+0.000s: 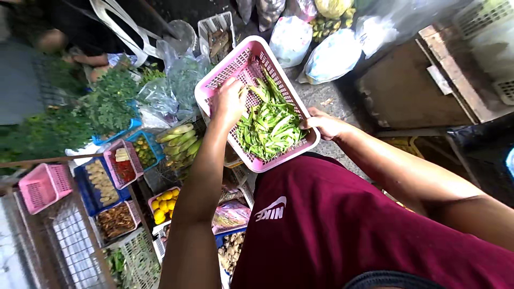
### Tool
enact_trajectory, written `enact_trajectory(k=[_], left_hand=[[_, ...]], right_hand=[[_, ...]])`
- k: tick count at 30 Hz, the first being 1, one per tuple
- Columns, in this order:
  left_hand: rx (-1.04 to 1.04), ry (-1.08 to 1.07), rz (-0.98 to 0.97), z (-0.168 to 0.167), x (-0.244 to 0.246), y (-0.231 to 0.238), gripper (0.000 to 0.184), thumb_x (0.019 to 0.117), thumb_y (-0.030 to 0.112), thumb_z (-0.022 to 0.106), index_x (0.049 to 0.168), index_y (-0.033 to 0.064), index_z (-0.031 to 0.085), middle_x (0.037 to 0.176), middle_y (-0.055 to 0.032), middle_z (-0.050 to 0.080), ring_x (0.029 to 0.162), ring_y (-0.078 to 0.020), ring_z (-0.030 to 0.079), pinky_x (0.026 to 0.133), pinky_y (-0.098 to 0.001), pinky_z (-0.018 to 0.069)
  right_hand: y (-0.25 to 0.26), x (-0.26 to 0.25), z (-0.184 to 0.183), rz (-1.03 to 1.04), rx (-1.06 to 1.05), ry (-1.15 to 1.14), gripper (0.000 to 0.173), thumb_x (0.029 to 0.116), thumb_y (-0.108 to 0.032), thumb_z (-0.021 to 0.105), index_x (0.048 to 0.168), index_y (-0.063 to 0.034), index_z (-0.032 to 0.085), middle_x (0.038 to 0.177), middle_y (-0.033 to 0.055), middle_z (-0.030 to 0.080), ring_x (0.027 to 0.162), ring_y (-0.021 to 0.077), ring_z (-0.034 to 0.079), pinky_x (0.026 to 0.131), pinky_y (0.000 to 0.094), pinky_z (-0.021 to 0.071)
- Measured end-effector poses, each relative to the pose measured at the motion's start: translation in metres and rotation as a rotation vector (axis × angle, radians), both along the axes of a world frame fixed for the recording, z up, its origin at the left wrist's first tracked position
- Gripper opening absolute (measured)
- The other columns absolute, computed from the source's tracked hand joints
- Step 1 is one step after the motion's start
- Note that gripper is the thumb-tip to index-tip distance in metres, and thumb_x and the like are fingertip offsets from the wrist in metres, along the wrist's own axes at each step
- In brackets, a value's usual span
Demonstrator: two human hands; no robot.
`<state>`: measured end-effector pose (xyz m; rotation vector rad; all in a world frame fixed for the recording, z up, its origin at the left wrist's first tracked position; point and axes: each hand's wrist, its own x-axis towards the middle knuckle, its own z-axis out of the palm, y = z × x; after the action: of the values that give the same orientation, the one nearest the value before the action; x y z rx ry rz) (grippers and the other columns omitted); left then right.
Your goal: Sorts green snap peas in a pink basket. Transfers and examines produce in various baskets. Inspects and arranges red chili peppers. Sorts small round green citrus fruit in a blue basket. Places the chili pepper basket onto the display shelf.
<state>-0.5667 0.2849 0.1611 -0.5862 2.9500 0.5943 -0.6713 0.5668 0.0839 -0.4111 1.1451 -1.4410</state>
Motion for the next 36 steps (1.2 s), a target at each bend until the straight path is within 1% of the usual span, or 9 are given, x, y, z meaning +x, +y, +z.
enact_trajectory(k=[5, 7, 10, 14, 18, 24, 31, 34, 36], left_hand=[[0.303, 0.132, 0.201, 0.029, 0.016, -0.016, 0.015, 0.1011, 0.011, 0.057, 0.111, 0.0051, 0.066, 0.097, -0.0078, 0.071, 0.086, -0.0145, 0.069, 0.081, -0.0366, 0.0581], [0.294, 0.008, 0.216, 0.03, 0.02, -0.015, 0.025, 0.1005, 0.008, 0.047, 0.117, 0.0044, 0.066, 0.103, -0.013, 0.07, 0.095, -0.0234, 0.069, 0.087, -0.0473, 0.0559], [0.151, -0.276, 0.26, 0.026, 0.018, 0.004, 0.034, 0.108, 0.023, 0.041, 0.119, 0.0034, 0.066, 0.112, -0.0205, 0.069, 0.11, -0.0372, 0.066, 0.096, -0.0612, 0.0505], [-0.008, -0.416, 0.321, 0.004, 0.008, 0.028, 0.041, 0.1001, 0.038, 0.061, 0.123, 0.0045, 0.068, 0.115, -0.0193, 0.072, 0.113, -0.0394, 0.067, 0.095, -0.0629, 0.0518], [-0.051, -0.372, 0.359, -0.018, 0.001, 0.033, 0.031, 0.098, 0.028, 0.061, 0.118, 0.006, 0.068, 0.114, -0.016, 0.072, 0.11, -0.0359, 0.069, 0.091, -0.0598, 0.0546], [0.072, -0.19, 0.166, -0.009, 0.01, 0.037, 0.027, 0.0973, 0.025, 0.064, 0.117, 0.0082, 0.072, 0.109, -0.0123, 0.074, 0.106, -0.0306, 0.07, 0.094, -0.0556, 0.0542], [0.05, -0.326, -0.051, -0.014, 0.017, 0.037, 0.036, 0.0943, 0.027, 0.071, 0.125, 0.0093, 0.069, 0.12, -0.0124, 0.072, 0.114, -0.0325, 0.068, 0.096, -0.0579, 0.0538], [0.04, -0.374, -0.101, -0.016, 0.022, 0.033, 0.029, 0.0956, 0.026, 0.068, 0.119, 0.0095, 0.069, 0.114, -0.014, 0.072, 0.111, -0.0347, 0.069, 0.091, -0.0604, 0.0547], [0.149, -0.294, -0.035, -0.015, 0.03, 0.019, 0.027, 0.0924, 0.024, 0.068, 0.114, 0.0082, 0.07, 0.104, -0.0143, 0.073, 0.1, -0.0345, 0.07, 0.086, -0.062, 0.0548]], right_hand=[[-0.002, 0.001, 0.003, -0.002, 0.053, 0.013, 0.037, 0.0748, -0.03, 0.073, 0.107, -0.0118, 0.07, 0.09, 0.0028, 0.075, 0.078, 0.0109, 0.072, 0.07, 0.0327, 0.0623], [-0.003, 0.001, 0.002, 0.001, 0.066, 0.012, 0.039, 0.0742, -0.031, 0.073, 0.108, -0.0116, 0.07, 0.091, 0.0033, 0.075, 0.079, 0.0116, 0.072, 0.071, 0.0335, 0.0626], [-0.003, 0.003, -0.004, -0.01, 0.068, -0.001, 0.043, 0.0746, -0.031, 0.074, 0.112, -0.0103, 0.069, 0.094, 0.0047, 0.075, 0.081, 0.013, 0.073, 0.072, 0.0347, 0.0628], [-0.004, 0.007, -0.003, -0.018, 0.107, 0.009, 0.041, 0.0743, -0.029, 0.072, 0.111, -0.0095, 0.068, 0.091, 0.0051, 0.074, 0.079, 0.0132, 0.072, 0.07, 0.0346, 0.0624], [-0.004, 0.011, -0.006, -0.035, 0.119, 0.029, 0.045, 0.0734, -0.029, 0.073, 0.114, -0.0087, 0.069, 0.094, 0.0067, 0.075, 0.081, 0.0148, 0.073, 0.072, 0.036, 0.063], [0.001, 0.014, -0.006, -0.034, 0.064, 0.0, 0.044, 0.0753, -0.031, 0.073, 0.114, -0.0107, 0.069, 0.095, 0.0052, 0.076, 0.081, 0.0135, 0.074, 0.072, 0.0344, 0.0632], [-0.001, 0.026, 0.001, -0.04, 0.095, 0.025, 0.043, 0.0762, -0.028, 0.071, 0.115, -0.0094, 0.069, 0.095, 0.006, 0.076, 0.082, 0.0136, 0.073, 0.073, 0.0349, 0.0632], [-0.005, 0.037, 0.005, -0.048, 0.112, 0.053, 0.042, 0.0753, -0.028, 0.071, 0.113, -0.0094, 0.069, 0.093, 0.0049, 0.076, 0.08, 0.0129, 0.073, 0.071, 0.0339, 0.0629], [-0.009, 0.045, 0.007, -0.073, 0.117, 0.054, 0.043, 0.0741, -0.031, 0.073, 0.111, -0.0106, 0.069, 0.092, 0.0035, 0.075, 0.078, 0.0121, 0.073, 0.069, 0.0336, 0.0629]])
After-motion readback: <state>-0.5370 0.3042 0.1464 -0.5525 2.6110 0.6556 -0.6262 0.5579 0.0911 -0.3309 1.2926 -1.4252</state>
